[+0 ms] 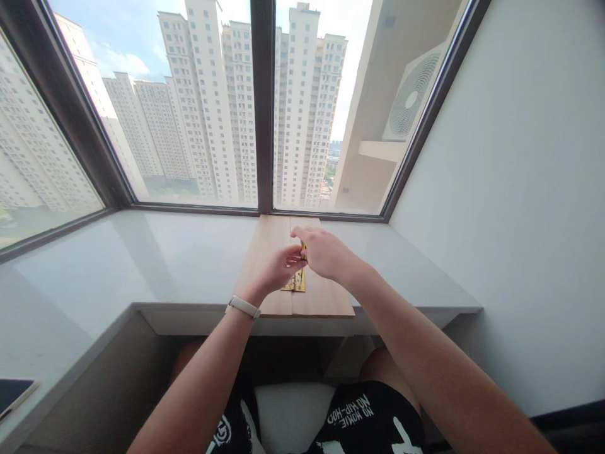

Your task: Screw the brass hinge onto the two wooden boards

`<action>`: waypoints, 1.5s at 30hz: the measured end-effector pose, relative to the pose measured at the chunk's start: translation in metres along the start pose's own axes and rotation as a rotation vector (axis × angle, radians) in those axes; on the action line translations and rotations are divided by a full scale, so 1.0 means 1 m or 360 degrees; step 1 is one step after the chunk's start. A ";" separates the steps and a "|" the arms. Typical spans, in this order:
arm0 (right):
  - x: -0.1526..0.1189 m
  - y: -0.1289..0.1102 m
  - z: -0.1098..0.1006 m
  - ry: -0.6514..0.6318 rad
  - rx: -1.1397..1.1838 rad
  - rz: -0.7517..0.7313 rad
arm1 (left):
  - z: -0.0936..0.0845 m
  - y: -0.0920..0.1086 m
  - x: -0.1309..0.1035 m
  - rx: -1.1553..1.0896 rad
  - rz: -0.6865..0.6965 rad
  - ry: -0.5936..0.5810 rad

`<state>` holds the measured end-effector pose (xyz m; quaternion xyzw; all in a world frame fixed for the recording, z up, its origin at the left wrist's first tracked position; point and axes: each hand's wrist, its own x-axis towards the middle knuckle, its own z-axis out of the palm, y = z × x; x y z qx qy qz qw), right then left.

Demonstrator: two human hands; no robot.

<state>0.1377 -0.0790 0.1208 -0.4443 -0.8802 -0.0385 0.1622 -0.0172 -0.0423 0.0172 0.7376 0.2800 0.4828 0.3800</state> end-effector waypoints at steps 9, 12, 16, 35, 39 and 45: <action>0.002 -0.015 -0.001 0.0006 -0.0289 0.0385 | 0.006 0.010 0.001 0.0278 -0.0003 0.0149; 0.000 -0.016 0.002 -0.0001 -0.0333 0.0350 | 0.002 0.002 0.000 0.0369 -0.0067 0.0024; -0.005 -0.014 0.001 -0.0004 -0.0283 0.0290 | -0.002 -0.019 -0.007 0.0663 -0.0155 -0.0088; -0.051 -0.004 -0.020 0.0660 0.0150 0.0182 | 0.004 -0.038 -0.003 0.1165 -0.0051 -0.0347; -0.074 -0.004 -0.017 0.0832 0.0272 0.0243 | 0.009 -0.034 0.002 0.1269 -0.0101 -0.0416; -0.114 -0.001 0.005 0.1119 0.0328 0.0438 | -0.011 -0.041 0.010 0.1182 -0.0131 -0.0125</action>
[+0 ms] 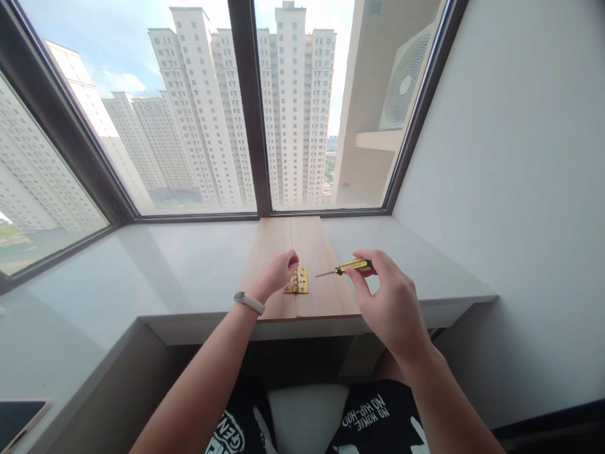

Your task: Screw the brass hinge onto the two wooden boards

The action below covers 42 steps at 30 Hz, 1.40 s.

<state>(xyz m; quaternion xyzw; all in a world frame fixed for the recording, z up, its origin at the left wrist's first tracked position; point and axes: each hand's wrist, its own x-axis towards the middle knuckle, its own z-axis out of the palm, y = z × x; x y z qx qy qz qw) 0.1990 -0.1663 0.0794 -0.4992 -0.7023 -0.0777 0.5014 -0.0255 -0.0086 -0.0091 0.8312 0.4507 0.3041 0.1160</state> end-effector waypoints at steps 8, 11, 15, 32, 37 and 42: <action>-0.051 0.014 0.006 0.0193 -0.0007 0.0131 | -0.009 -0.045 0.005 0.0059 -0.0249 0.0122; -0.054 0.013 0.013 0.0214 0.0041 0.0148 | -0.007 -0.044 0.004 0.0124 -0.0244 0.0099; -0.049 0.011 0.023 0.0119 0.0103 0.0143 | -0.010 -0.039 -0.003 0.0134 -0.0170 0.0181; -0.025 0.000 0.083 -0.0293 0.0275 0.0021 | -0.038 -0.032 -0.084 -0.0173 -0.0452 0.0173; -0.019 -0.001 0.087 -0.0310 0.0296 0.0055 | -0.037 -0.033 -0.088 -0.0206 -0.0468 0.0189; 0.005 -0.007 0.095 -0.0352 0.0416 0.0149 | -0.037 -0.030 -0.086 -0.0218 -0.0483 0.0177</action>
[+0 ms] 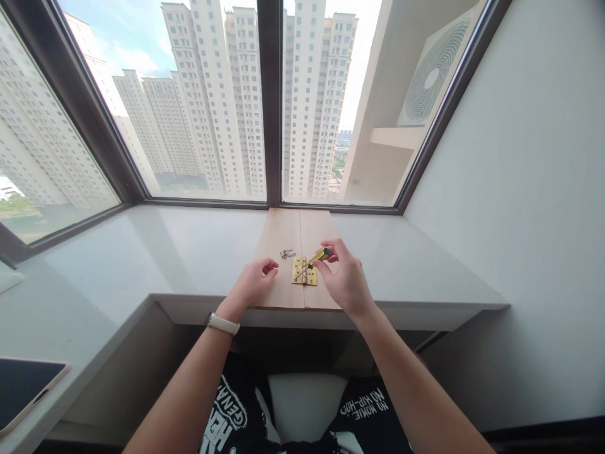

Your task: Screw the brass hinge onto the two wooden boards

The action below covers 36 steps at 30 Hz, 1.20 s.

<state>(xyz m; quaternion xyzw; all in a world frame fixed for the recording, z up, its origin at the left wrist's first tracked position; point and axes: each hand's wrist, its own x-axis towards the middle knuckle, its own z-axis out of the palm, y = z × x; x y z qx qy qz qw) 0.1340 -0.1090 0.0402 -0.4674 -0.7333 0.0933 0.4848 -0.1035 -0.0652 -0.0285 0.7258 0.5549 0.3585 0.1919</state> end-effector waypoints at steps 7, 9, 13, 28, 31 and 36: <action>0.031 -0.002 0.020 -0.0185 0.0465 0.0182 | 0.001 0.004 0.002 -0.0040 0.0048 0.0009; 0.035 -0.003 0.027 -0.0186 0.0618 0.0292 | 0.003 0.005 0.002 -0.0060 0.0046 0.0015; 0.043 -0.015 0.042 -0.0090 0.0829 0.0588 | 0.008 0.011 0.003 -0.0152 0.0055 0.0001; 0.062 -0.013 0.077 0.0269 0.1016 0.0761 | 0.009 0.046 0.009 -0.0669 0.0200 -0.0250; 0.065 -0.010 0.069 0.0028 0.1124 0.0756 | 0.012 0.050 0.012 -0.0865 0.0257 -0.0299; 0.070 -0.009 0.059 -0.0248 0.0887 0.0558 | 0.023 0.055 0.018 -0.1047 0.0319 -0.0213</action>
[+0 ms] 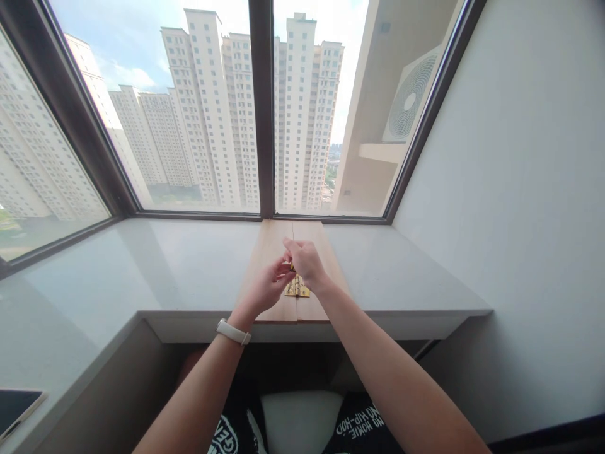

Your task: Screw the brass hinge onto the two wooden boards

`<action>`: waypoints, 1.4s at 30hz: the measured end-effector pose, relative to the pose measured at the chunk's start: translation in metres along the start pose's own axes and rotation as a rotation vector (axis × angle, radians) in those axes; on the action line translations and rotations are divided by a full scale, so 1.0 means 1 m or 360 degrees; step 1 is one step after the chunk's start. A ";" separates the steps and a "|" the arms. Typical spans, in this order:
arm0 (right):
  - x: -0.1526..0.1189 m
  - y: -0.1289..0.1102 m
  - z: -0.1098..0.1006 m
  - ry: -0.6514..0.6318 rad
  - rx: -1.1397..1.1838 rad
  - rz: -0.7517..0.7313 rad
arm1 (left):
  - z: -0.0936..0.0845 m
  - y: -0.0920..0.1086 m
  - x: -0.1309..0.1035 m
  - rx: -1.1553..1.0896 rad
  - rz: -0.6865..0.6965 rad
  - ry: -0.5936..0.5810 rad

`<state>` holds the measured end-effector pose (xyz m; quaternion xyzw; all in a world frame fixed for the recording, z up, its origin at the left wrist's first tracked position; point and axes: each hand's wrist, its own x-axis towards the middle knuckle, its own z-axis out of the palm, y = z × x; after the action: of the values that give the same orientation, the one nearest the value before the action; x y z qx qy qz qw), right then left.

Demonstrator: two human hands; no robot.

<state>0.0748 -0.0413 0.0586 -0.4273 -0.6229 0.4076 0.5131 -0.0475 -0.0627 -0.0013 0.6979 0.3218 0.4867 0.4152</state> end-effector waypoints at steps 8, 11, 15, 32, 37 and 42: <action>-0.022 -0.040 -0.022 0.0036 -0.1796 -0.0271 | 0.001 0.003 0.001 0.0209 0.0075 0.0093; -0.027 -0.057 -0.024 -0.0076 -0.2069 -0.0145 | 0.000 0.005 0.002 0.0196 0.0083 0.0104; -0.030 -0.071 -0.018 -0.0133 -0.2160 -0.0103 | 0.001 0.007 0.003 0.0204 0.0033 0.0141; -0.020 -0.077 -0.023 -0.0555 -0.2230 -0.0278 | -0.005 0.009 0.005 0.0106 -0.0016 0.0002; -0.017 -0.072 -0.029 -0.0653 -0.2090 -0.0536 | -0.009 0.004 0.009 -0.0011 0.0020 -0.0042; -0.013 -0.065 -0.035 -0.0814 -0.1967 -0.0676 | -0.008 -0.002 0.013 -0.0075 0.0088 -0.0052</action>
<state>0.1031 -0.0710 0.1214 -0.4005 -0.9116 -0.0427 0.0822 -0.0505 -0.0486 0.0040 0.7046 0.2840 0.4939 0.4230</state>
